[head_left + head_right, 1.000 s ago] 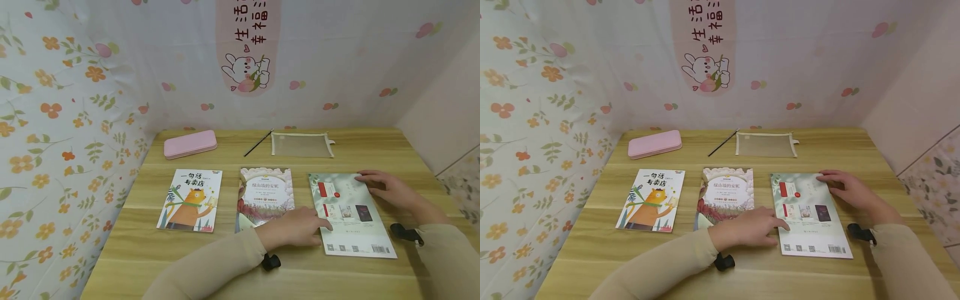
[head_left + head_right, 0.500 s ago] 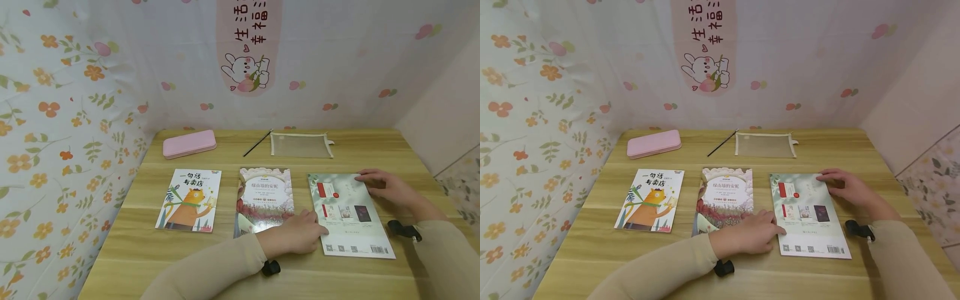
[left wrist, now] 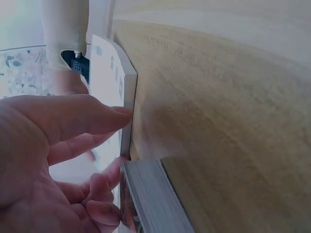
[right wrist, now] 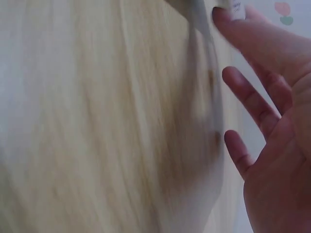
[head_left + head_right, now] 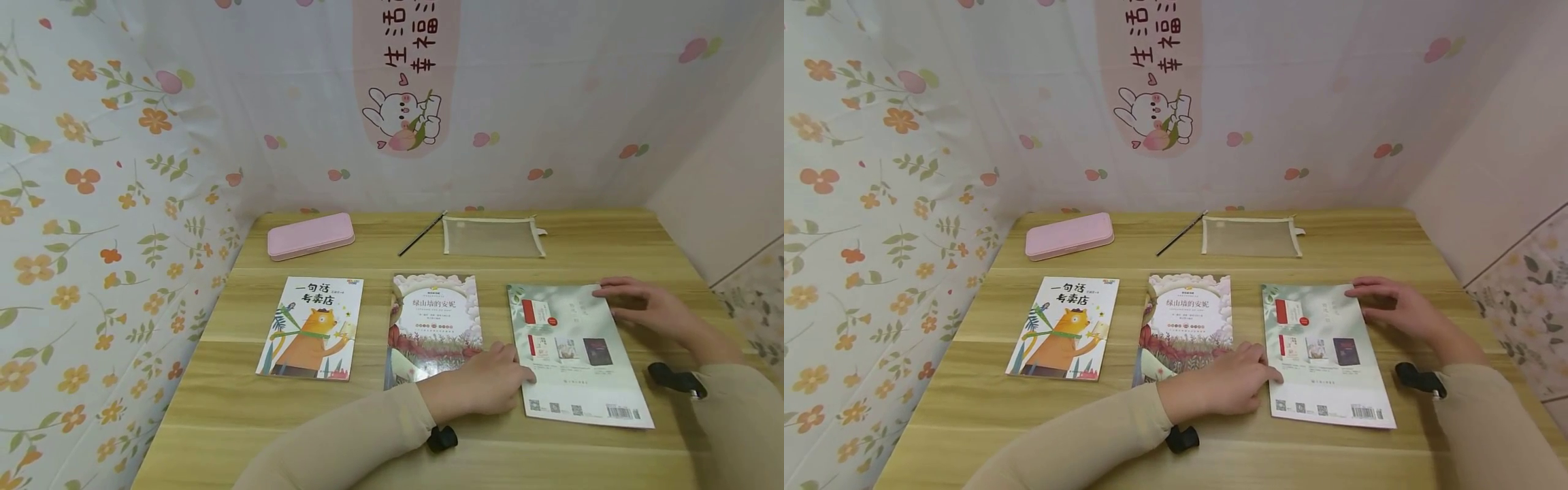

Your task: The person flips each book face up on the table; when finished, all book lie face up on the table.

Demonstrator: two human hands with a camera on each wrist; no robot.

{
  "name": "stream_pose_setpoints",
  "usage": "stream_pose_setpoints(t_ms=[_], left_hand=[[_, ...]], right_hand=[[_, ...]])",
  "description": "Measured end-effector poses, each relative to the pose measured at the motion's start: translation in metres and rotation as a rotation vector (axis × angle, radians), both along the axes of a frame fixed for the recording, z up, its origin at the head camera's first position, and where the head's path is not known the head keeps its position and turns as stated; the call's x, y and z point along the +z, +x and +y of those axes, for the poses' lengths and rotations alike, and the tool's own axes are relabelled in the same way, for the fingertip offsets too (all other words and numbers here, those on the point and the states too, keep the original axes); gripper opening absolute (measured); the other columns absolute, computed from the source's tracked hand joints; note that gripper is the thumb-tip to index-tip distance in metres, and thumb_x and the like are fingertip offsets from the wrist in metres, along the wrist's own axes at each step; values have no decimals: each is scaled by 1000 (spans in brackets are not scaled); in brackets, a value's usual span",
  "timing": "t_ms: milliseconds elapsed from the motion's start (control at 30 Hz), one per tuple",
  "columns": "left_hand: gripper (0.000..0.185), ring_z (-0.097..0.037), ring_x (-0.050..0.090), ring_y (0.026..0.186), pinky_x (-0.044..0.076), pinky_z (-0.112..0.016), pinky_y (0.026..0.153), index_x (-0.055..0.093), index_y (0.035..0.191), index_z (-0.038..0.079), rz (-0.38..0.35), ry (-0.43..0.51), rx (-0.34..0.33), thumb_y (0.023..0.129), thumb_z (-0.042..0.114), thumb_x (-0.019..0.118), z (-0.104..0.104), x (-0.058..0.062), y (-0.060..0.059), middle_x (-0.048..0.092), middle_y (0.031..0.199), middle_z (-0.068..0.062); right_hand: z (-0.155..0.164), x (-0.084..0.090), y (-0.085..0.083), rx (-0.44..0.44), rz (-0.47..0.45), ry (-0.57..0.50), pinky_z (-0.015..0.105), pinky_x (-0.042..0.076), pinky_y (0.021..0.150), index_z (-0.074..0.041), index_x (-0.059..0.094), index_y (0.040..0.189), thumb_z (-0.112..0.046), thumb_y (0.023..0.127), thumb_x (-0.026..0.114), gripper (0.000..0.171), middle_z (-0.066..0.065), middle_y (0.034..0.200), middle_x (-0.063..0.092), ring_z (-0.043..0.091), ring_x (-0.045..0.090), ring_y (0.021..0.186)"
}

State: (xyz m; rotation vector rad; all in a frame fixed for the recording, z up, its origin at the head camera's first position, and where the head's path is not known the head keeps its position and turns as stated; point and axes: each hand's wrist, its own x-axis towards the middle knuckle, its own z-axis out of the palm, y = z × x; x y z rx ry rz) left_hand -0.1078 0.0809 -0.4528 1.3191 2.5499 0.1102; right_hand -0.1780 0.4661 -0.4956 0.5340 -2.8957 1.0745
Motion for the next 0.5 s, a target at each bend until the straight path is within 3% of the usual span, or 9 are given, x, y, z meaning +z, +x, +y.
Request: stream_pose_setpoints(t_ms=[133,400,500], left_hand=[[46,-8,46,102,40,-16,82,69,132,36,-16,35,36,89,22,75,-2,-1,0,60,123,5],[59,-6,47,97,40,-18,66,68,125,38,0,19,129,73,54,89,0,-2,8,56,113,9],[61,-5,48,98,42,-18,64,65,125,37,18,12,148,73,60,88,1,-3,10,55,113,10]], right_hand=[[1,-1,2,-12,12,-45,-2,26,94,-7,73,124,0,89,77,36,-33,135,52,-25,39,125],[2,0,5,-32,-21,-77,0,30,90,-5,71,127,-2,94,73,34,-35,133,51,-25,41,121],[2,1,4,-47,-40,-90,1,33,89,-6,71,128,-2,95,71,33,-36,133,51,-24,46,116]])
